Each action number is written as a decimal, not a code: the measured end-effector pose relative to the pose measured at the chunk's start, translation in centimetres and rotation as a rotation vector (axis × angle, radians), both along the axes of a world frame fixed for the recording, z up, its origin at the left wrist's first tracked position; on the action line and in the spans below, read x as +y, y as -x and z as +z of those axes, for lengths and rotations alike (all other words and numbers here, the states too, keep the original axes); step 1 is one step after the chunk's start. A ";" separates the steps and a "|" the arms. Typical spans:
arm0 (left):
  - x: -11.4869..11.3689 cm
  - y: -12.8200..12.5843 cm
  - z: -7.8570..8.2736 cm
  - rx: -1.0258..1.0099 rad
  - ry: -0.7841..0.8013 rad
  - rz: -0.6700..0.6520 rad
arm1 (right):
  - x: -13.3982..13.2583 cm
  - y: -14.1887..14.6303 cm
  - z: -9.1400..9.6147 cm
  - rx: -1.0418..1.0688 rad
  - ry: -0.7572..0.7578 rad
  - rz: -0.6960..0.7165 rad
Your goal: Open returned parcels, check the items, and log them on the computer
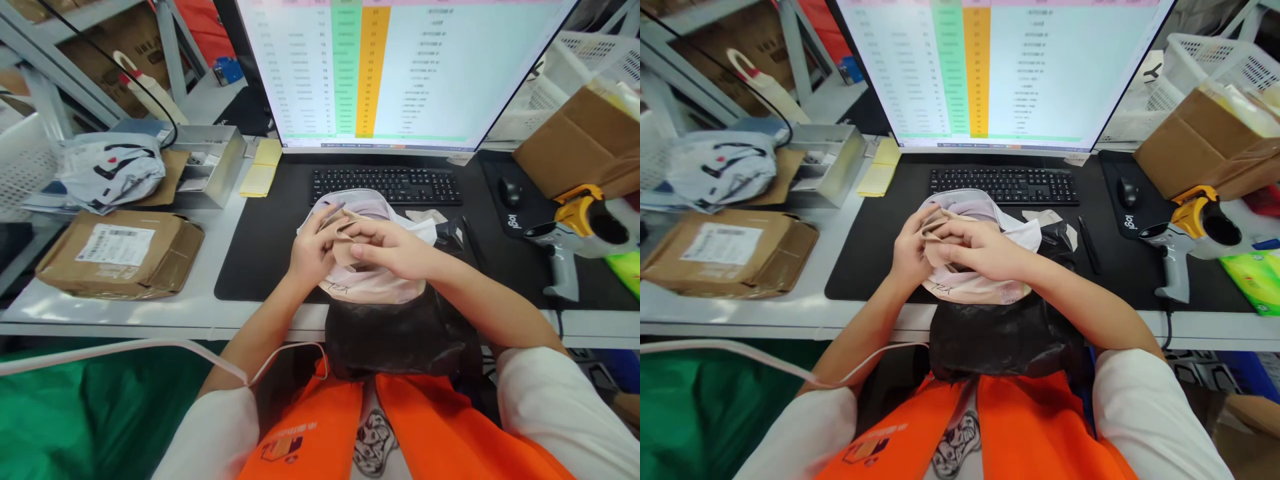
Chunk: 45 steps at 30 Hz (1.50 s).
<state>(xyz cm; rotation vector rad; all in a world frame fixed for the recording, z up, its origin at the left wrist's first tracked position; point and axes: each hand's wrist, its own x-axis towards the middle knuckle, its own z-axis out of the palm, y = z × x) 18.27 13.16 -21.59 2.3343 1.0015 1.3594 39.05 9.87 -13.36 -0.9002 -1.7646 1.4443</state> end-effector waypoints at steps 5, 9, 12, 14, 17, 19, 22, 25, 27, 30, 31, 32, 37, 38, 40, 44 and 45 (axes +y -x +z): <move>0.0 0.0 0.1 -0.247 0.145 0.073 | 0.6 -1.2 0.4 -0.236 -0.354 -0.306; 0.3 0.0 -0.1 -0.562 0.486 0.005 | 1.6 -0.7 -0.2 -0.555 -0.575 -0.187; 0.9 0.4 0.6 -0.649 0.697 -0.120 | 2.8 0.4 -0.6 -0.532 -0.528 -0.207; 1.3 1.0 1.3 -0.585 0.706 -0.193 | 4.0 0.9 -0.5 -0.469 -0.466 -0.293; 1.7 1.8 1.9 -0.437 0.550 -0.228 | 5.6 1.1 -0.1 -0.408 -0.391 -0.388; 1.8 2.0 1.7 -0.344 0.438 -0.232 | 6.3 1.3 0.1 -0.386 -0.361 -0.427; 1.4 1.5 1.1 -0.199 0.347 -0.203 | 6.4 2.0 0.3 -0.393 -0.321 -0.453; 0.7 0.8 0.9 -0.159 0.314 -0.076 | 5.9 2.7 0.5 -0.483 -0.286 -0.432; 0.5 0.5 1.0 -0.257 0.366 -0.036 | 5.5 2.9 0.7 -0.522 -0.290 -0.417; 0.8 0.3 1.1 -0.614 0.572 -0.063 | 5.0 2.9 1.1 -0.530 -0.311 -0.359; 1.0 0.2 1.1 -0.776 0.649 -0.072 | 4.8 2.8 1.2 -0.538 -0.316 -0.335; 1.3 0.2 1.0 -0.938 0.714 -0.081 | 4.7 2.6 1.2 -0.546 -0.322 -0.311; 2.2 0.3 1.1 -1.355 0.835 -0.112 | 4.2 1.5 0.7 -0.562 -0.336 -0.211; 2.3 0.4 1.1 -1.352 0.837 -0.114 | 4.2 1.2 0.4 -0.560 -0.326 -0.208; 2.2 0.5 0.9 -1.288 0.808 -0.121 | 4.4 0.5 -0.1 -0.538 -0.315 -0.223; 1.7 0.8 0.1 -0.912 0.574 -0.134 | 3.8 -1.2 -1.0 -0.434 -0.476 -0.415; 1.5 0.9 0.0 -0.761 0.474 -0.118 | 3.2 -1.7 -1.2 -0.416 -0.565 -0.488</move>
